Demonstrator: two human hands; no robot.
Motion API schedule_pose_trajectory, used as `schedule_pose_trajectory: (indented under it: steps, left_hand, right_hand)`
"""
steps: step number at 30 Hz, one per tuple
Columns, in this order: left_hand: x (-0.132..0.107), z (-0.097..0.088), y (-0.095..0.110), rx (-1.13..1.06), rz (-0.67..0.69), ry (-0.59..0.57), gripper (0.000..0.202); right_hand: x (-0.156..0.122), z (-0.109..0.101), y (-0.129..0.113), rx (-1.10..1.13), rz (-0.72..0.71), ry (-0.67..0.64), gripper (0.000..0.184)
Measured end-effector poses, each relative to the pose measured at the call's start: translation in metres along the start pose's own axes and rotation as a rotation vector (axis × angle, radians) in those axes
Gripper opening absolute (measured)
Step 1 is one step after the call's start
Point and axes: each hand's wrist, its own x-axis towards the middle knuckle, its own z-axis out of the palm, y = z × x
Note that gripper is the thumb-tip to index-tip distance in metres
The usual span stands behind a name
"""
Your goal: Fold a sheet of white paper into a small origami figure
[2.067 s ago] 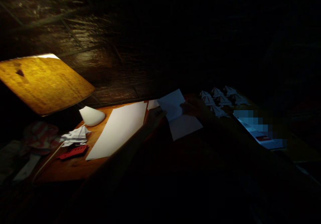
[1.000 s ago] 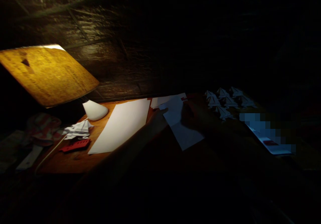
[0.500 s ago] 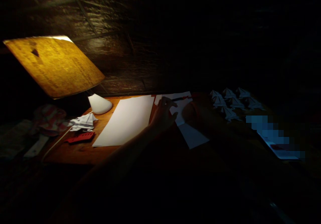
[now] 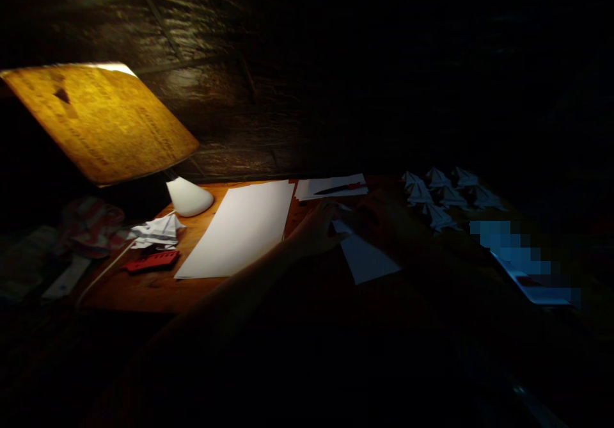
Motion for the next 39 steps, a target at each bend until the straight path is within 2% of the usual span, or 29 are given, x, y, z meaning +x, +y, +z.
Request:
schedule_pose_trajectory:
  steps: [4, 9, 12, 16, 19, 24, 28, 33, 39]
  left_hand:
    - [0.0, 0.0, -0.003, 0.101, -0.055, 0.042, 0.028]
    - [0.0, -0.002, -0.004, 0.217, -0.124, 0.056, 0.034]
    - [0.0, -0.006, -0.003, 0.217, -0.134, 0.046, 0.034]
    - [0.0, -0.017, 0.0, 0.198, -0.134, 0.034, 0.037]
    - [0.0, -0.022, 0.002, 0.204, -0.107, 0.047, 0.036]
    - [-0.002, -0.015, 0.002, 0.136, -0.071, 0.071, 0.032]
    - [-0.004, -0.009, 0.003, 0.128, -0.094, 0.036, 0.038]
    - [-0.004, -0.015, 0.005, 0.195, -0.116, -0.017, 0.047]
    - [-0.005, -0.016, 0.004, 0.234, -0.074, -0.071, 0.04]
  right_hand:
    - [0.0, -0.004, -0.002, 0.055, -0.035, -0.042, 0.015]
    - [-0.001, -0.007, -0.009, 0.114, -0.118, -0.077, 0.013]
    - [0.0, -0.009, -0.013, 0.137, -0.128, -0.072, 0.014]
    - [0.001, -0.011, -0.016, 0.142, -0.154, -0.129, 0.014]
    - [0.001, -0.01, -0.015, 0.139, -0.139, -0.144, 0.02]
    - [0.0, -0.005, -0.009, 0.153, -0.151, -0.161, 0.021]
    - [-0.001, -0.005, -0.008, 0.161, -0.187, -0.147, 0.02]
    - [0.0, -0.007, -0.01, 0.182, -0.19, -0.167, 0.02]
    - [-0.001, -0.001, -0.001, 0.22, -0.242, -0.166, 0.026]
